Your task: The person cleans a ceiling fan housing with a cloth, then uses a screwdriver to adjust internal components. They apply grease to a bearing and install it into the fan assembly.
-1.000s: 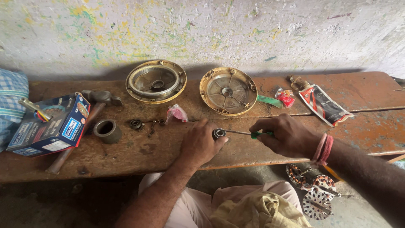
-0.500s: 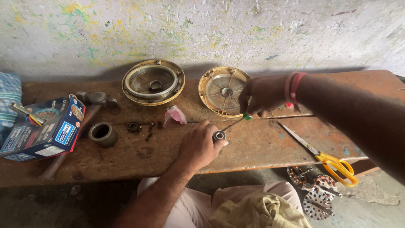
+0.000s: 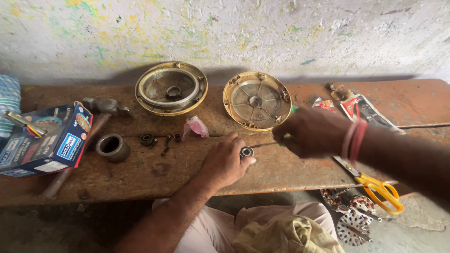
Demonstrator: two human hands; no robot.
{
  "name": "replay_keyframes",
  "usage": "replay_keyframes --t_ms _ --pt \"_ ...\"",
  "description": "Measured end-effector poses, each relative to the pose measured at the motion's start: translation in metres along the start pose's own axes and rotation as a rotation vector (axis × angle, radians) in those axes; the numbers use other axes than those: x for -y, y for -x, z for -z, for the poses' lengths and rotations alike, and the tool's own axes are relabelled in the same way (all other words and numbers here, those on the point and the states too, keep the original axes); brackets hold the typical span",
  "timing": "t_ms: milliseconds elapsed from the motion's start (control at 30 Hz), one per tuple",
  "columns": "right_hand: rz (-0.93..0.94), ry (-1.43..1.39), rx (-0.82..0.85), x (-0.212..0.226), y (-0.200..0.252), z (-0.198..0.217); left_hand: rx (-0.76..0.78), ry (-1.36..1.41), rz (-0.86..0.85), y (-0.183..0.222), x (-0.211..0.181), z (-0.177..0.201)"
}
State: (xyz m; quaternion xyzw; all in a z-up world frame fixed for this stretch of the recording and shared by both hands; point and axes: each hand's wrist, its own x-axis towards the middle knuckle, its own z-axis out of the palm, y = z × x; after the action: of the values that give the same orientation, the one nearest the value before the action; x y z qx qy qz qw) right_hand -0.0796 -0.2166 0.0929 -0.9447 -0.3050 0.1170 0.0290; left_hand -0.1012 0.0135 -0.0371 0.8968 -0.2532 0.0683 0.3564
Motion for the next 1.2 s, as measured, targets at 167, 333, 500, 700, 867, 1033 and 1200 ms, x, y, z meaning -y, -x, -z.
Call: replay_keyframes --t_ms 167,333,500,700,867,1033,1200 --pt "0.057 0.161 -0.084 0.011 0.033 -0.029 -0.004 0.013 0.005 0.002 0.001 -0.002" --pt "0.063 0.193 -0.176 0.015 0.052 -0.053 0.015 0.006 0.023 0.002 -0.003 0.002" --pt "0.242 0.277 -0.321 0.012 0.059 -0.069 0.074 -0.003 0.071 0.000 -0.008 0.006" --pt "0.282 0.390 -0.332 0.015 0.066 -0.078 0.067 0.011 0.084 0.000 -0.012 0.009" --pt "0.313 0.493 -0.320 0.017 0.070 -0.084 0.033 0.009 0.069 0.000 -0.013 0.009" --pt "0.312 0.500 -0.331 0.016 0.073 -0.090 0.029 0.014 0.070 0.000 -0.011 0.006" --pt "0.297 0.526 -0.358 0.017 0.075 -0.099 0.030 0.004 0.068 0.001 -0.011 0.006"
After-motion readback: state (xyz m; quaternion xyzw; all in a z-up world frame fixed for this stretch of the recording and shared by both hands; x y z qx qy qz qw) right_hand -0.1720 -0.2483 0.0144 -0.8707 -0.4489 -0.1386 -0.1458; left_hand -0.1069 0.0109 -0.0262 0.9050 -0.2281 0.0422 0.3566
